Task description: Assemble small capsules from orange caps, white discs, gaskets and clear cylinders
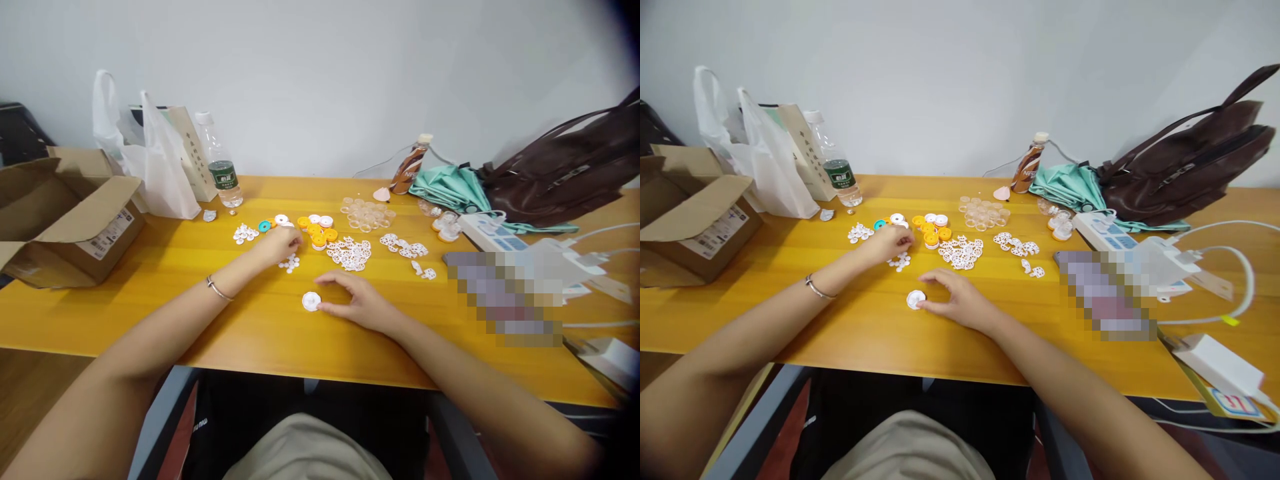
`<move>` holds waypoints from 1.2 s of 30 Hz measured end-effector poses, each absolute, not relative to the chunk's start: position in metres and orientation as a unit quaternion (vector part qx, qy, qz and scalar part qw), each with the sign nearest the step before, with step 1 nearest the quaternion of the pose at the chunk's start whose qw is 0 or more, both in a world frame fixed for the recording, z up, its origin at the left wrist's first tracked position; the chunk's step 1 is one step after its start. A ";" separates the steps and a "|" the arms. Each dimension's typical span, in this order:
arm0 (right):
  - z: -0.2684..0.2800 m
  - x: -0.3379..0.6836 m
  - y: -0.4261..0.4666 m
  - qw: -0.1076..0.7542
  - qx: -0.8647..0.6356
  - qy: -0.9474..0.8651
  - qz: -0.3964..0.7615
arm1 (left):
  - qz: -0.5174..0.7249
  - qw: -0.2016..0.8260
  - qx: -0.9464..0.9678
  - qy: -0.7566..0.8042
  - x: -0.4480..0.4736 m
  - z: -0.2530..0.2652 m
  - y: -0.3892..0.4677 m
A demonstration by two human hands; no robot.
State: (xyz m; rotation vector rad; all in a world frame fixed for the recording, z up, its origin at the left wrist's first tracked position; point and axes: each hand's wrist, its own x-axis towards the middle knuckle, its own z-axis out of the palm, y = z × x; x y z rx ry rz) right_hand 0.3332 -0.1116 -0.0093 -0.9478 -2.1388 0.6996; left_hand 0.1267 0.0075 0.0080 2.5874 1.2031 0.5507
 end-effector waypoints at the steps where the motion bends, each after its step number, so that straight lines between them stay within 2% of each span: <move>1: -0.007 0.334 -0.111 0.356 -0.377 -0.815 0.259 | 0.195 0.113 0.884 0.409 0.127 0.008 0.006; 4: -0.003 0.336 -0.109 0.406 -0.411 -0.781 0.235 | 0.255 0.176 0.858 0.409 0.131 0.014 -0.004; 7: -0.002 0.336 -0.109 0.449 -0.426 -0.752 0.227 | 0.341 0.354 0.778 0.391 0.140 0.026 -0.028; 9: -0.003 0.335 -0.109 0.473 -0.421 -0.739 0.230 | 0.353 0.436 0.742 0.366 0.146 0.033 -0.049; 14: -0.006 0.327 -0.115 0.508 -0.387 -0.727 0.252 | 0.370 0.516 0.688 0.353 0.155 0.032 -0.086; 22: -0.008 0.324 -0.118 0.504 -0.391 -0.729 0.251 | 0.425 0.516 0.644 0.372 0.161 0.018 -0.092; 27: -0.009 0.327 -0.116 0.437 -0.390 -0.768 0.258 | 0.310 0.496 0.729 0.356 0.139 0.018 -0.087; 31: -0.010 0.329 -0.115 0.368 -0.362 -0.820 0.247 | 0.184 0.383 0.842 0.332 0.116 0.012 -0.082; 36: -0.015 0.328 -0.114 0.324 -0.358 -0.846 0.225 | 0.156 0.329 0.871 0.330 0.115 0.002 -0.084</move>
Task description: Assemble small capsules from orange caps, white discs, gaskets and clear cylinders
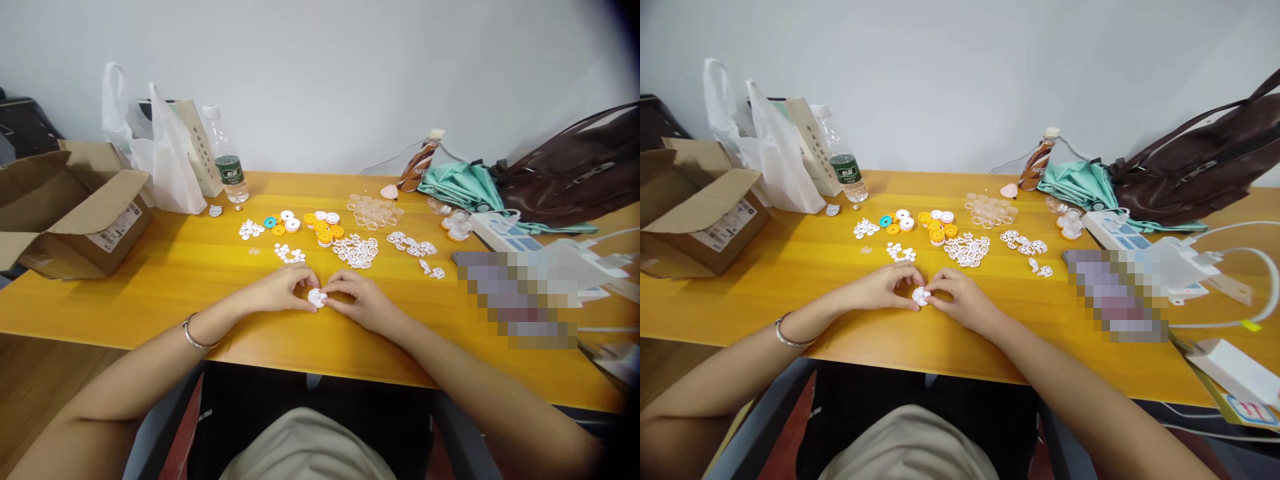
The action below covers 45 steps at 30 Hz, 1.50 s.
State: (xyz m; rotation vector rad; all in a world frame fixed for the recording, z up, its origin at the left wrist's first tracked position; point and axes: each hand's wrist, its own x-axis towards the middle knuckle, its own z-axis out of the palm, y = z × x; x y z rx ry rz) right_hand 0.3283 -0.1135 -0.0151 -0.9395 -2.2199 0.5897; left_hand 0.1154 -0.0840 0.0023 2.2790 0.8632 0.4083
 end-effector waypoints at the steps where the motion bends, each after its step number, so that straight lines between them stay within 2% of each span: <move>1: -0.016 0.329 -0.113 0.320 -0.359 -0.848 0.224 | 0.154 0.328 0.872 0.329 0.117 0.002 -0.084; 18: -0.012 0.330 -0.113 0.321 -0.381 -0.822 0.276 | 0.151 0.322 0.880 0.316 0.119 0.008 -0.087; 22: -0.011 0.330 -0.112 0.347 -0.446 -0.733 0.380 | 0.165 0.374 0.863 0.296 0.118 0.011 -0.088; 27: -0.011 0.328 -0.113 0.350 -0.419 -0.607 0.578 | 0.178 0.457 0.827 0.276 0.117 0.016 -0.089; 35: -0.008 0.322 -0.115 0.374 -0.410 -0.516 0.652 | 0.249 0.588 0.717 0.280 0.121 0.011 -0.081; 45: -0.010 0.317 -0.118 0.376 -0.417 -0.493 0.665 | 0.279 0.505 0.749 0.326 0.130 0.009 -0.088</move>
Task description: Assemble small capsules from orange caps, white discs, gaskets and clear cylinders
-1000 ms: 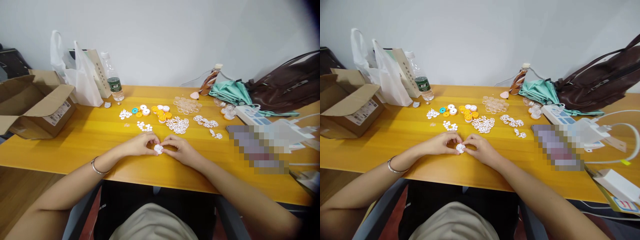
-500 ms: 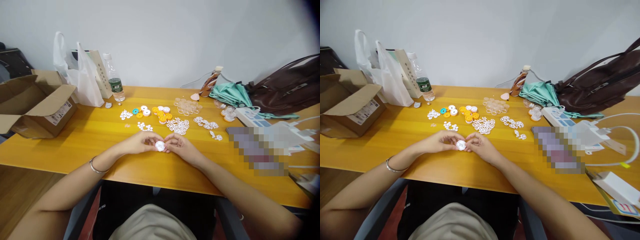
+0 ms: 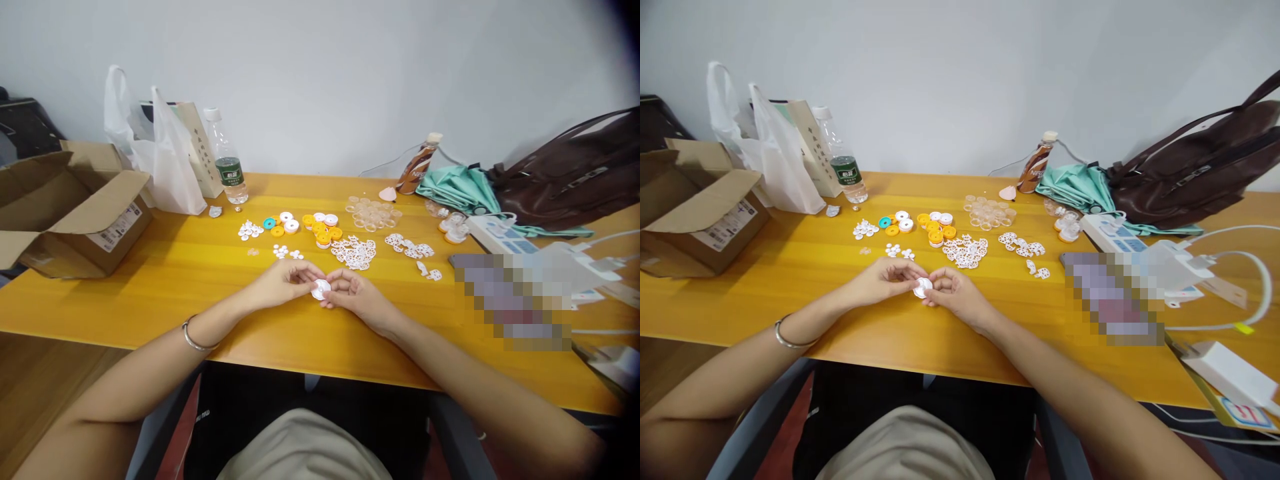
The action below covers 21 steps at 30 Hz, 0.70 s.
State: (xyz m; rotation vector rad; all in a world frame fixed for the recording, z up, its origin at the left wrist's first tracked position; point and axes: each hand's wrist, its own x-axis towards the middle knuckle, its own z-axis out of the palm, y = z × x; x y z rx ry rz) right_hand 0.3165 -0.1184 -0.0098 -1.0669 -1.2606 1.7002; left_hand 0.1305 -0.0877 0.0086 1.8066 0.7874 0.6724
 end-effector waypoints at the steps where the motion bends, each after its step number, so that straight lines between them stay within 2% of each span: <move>1: -0.010 0.316 -0.118 0.376 -0.417 -0.494 0.663 | 0.282 0.493 0.753 0.333 0.131 0.008 -0.089; 6: -0.009 0.316 -0.118 0.372 -0.423 -0.497 0.660 | 0.276 0.377 0.826 0.315 0.127 0.013 -0.092; 15: -0.009 0.318 -0.116 0.342 -0.437 -0.517 0.652 | 0.121 0.006 0.963 0.241 0.120 0.021 -0.091; 18: -0.009 0.319 -0.116 0.339 -0.432 -0.522 0.653 | 0.118 -0.031 0.970 0.210 0.117 0.017 -0.091; 21: -0.008 0.319 -0.117 0.336 -0.429 -0.519 0.659 | 0.131 -0.011 0.970 0.202 0.114 0.013 -0.091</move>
